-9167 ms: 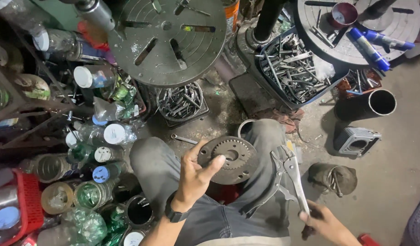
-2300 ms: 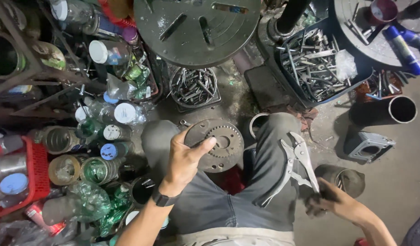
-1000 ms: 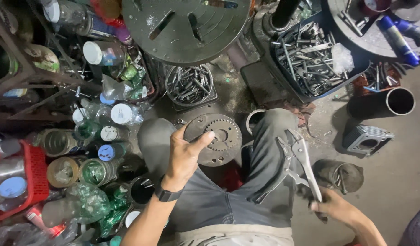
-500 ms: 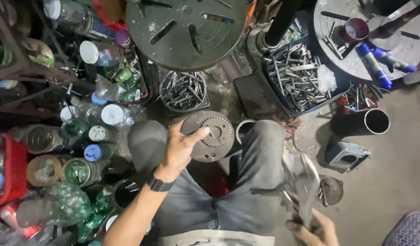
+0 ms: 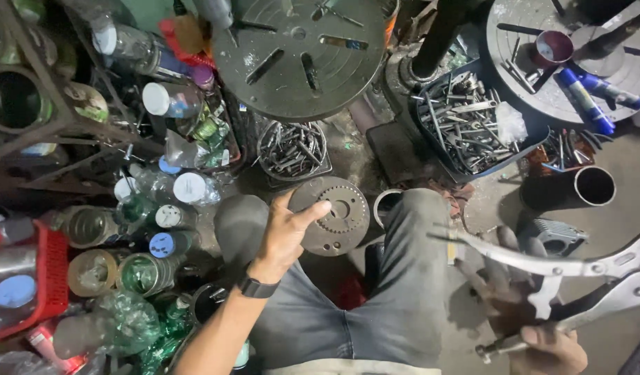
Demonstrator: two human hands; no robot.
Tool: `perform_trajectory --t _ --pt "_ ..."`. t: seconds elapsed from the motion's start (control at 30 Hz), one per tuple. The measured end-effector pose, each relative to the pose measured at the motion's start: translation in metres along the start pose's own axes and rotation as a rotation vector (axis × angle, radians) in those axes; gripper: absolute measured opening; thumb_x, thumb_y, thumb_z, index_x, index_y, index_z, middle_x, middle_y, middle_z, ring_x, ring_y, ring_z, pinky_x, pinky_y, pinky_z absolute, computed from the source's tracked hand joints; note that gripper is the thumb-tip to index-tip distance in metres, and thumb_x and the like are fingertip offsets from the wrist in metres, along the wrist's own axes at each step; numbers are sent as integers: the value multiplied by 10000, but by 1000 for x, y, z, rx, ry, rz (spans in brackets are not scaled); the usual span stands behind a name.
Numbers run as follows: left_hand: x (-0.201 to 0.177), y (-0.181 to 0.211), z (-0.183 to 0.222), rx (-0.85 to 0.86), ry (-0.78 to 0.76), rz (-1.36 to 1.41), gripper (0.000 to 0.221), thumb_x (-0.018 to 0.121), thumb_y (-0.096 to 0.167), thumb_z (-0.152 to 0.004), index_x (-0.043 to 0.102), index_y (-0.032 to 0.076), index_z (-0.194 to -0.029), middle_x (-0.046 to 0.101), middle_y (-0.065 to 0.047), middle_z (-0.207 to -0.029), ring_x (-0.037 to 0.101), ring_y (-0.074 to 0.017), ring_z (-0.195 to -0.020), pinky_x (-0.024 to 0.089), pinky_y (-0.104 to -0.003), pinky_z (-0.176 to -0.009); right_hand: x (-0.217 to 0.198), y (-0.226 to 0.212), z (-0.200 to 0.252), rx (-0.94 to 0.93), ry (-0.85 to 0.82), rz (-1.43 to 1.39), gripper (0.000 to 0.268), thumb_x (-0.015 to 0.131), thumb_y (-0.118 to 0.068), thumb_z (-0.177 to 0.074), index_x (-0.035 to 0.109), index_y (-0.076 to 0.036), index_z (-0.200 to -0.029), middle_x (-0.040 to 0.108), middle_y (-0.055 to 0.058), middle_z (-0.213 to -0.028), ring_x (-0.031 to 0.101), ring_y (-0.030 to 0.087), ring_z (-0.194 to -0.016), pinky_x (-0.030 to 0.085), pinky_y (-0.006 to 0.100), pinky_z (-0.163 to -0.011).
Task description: Using various tools and a drill press to repair or modify a motorcycle gear component.
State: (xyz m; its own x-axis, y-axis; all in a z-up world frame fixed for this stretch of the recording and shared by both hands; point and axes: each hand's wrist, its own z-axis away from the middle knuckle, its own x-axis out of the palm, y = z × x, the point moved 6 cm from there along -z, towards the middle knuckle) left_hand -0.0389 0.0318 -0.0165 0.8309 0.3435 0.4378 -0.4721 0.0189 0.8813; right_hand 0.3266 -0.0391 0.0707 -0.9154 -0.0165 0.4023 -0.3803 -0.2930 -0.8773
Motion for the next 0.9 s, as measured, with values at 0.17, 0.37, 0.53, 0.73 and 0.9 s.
perform_trajectory --t 0.17,0.37,0.53,0.73,0.9 --pt "5 7 4 -89 -39 53 374 784 50 -845 713 6 -1210 755 -52 -1098 699 -132 -965 576 -315 -892 -62 26 -90 3 -106 -116 1007 661 -54 -564 355 145 -1502 602 310 -1334 650 373 -1083 467 505 -951" --pt "15 12 6 -174 -71 65 385 777 52 -842 711 5 -1218 757 -50 -1095 705 -129 -966 578 -315 -881 -134 119 -95 396 -239 315 871 729 -19 -623 435 64 -1438 559 284 -1018 580 323 -809 475 416 -707" --pt "17 8 5 -203 -77 51 381 786 51 -838 717 6 -1210 762 -50 -1098 705 -127 -971 576 -312 -889 -34 83 -95 455 -345 974 672 762 20 -679 594 15 -1329 615 269 -1096 590 368 -1009 502 400 -872" --pt "22 6 7 -262 -76 81 376 796 56 -815 721 28 -1183 764 -42 -1060 710 -129 -940 587 -320 -859 17 63 -97 162 -631 1203 849 716 9 -646 397 38 -1433 361 240 -1569 289 358 -1515 259 396 -1184" --pt "26 3 8 -256 -112 78 351 799 67 -831 724 14 -1169 765 -47 -1049 710 -130 -925 587 -318 -853 44 52 -97 171 -669 1277 858 676 -15 -671 412 -33 -1487 471 193 -1407 466 395 -1358 375 422 -1103"
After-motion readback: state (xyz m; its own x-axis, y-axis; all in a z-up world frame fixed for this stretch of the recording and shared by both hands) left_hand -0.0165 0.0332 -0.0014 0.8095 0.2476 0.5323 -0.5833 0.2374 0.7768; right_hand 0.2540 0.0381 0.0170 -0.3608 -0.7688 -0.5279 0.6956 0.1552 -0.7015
